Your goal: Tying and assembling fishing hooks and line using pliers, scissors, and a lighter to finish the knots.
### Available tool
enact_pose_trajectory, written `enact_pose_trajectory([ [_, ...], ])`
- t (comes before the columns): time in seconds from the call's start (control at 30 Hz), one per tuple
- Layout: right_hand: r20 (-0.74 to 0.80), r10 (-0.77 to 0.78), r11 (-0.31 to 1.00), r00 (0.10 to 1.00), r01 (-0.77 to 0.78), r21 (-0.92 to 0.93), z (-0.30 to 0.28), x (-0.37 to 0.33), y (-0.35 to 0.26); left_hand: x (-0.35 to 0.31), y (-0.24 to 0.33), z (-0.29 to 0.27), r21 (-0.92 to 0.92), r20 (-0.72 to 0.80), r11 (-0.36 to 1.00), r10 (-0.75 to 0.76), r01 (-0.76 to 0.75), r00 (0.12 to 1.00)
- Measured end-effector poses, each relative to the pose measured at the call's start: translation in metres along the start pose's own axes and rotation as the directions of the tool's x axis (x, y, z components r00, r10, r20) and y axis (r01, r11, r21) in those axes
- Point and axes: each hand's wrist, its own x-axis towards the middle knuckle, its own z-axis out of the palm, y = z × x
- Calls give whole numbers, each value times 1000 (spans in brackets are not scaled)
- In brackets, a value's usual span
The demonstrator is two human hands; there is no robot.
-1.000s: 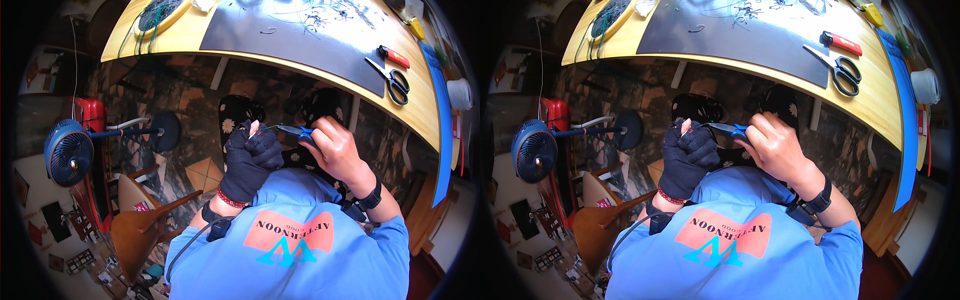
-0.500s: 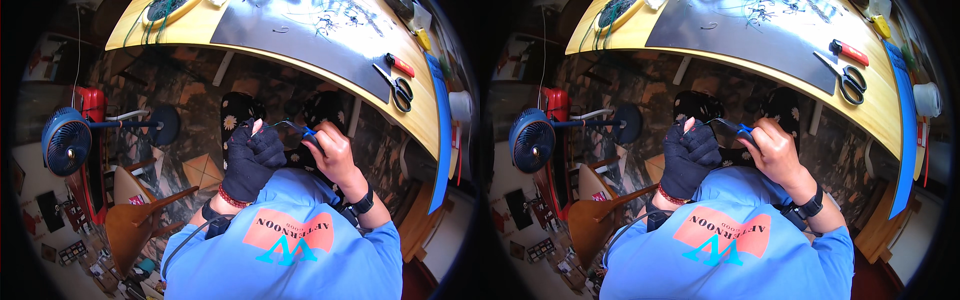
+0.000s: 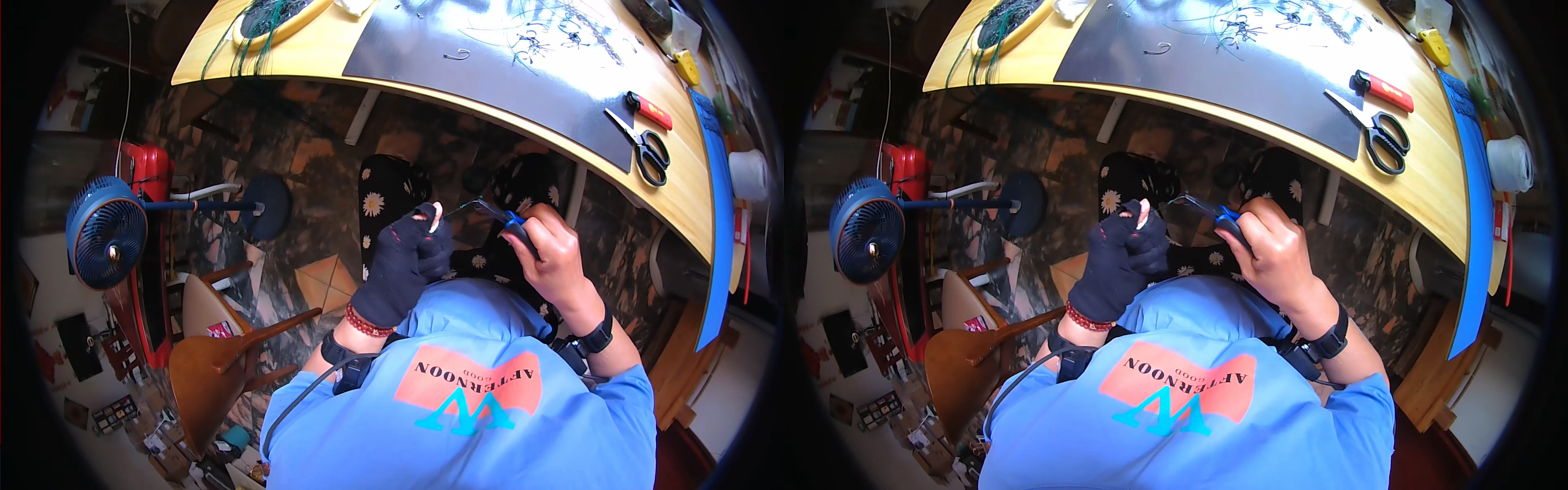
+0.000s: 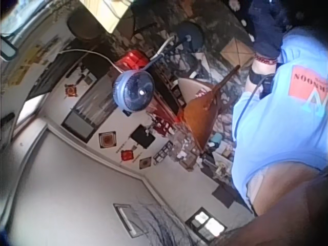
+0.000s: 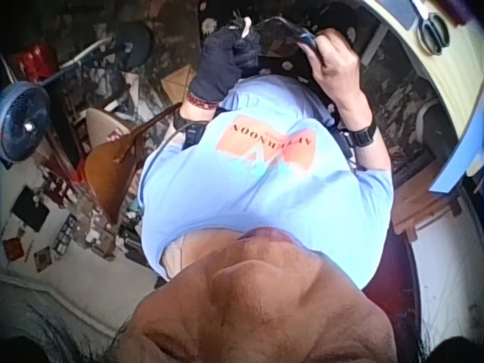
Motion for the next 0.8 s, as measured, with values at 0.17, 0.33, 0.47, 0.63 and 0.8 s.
enact_pose_trajectory([
  [0.17, 32, -10, 998, 999, 12, -56, -8, 1, -3, 12, -5, -9, 695, -41, 678, 369, -239, 928],
  [0.33, 28, -21, 997, 999, 23, -80, -7, -1, -5, 7, -3, 4, 668, -40, 705, 354, -239, 934],
  [0.47, 62, -1, 995, 998, 7, -95, -10, -1, -7, 6, -3, 1, 646, 6, 704, 383, -296, 924],
  [0.63, 80, 1, 994, 997, 8, -110, -21, 2, -9, 14, -8, -2, 705, 92, 589, 477, -396, 874],
  [0.8, -158, -98, 967, 983, 56, -247, -79, 11, -24, 11, -5, -4, 591, -62, 777, 313, -218, 948],
])
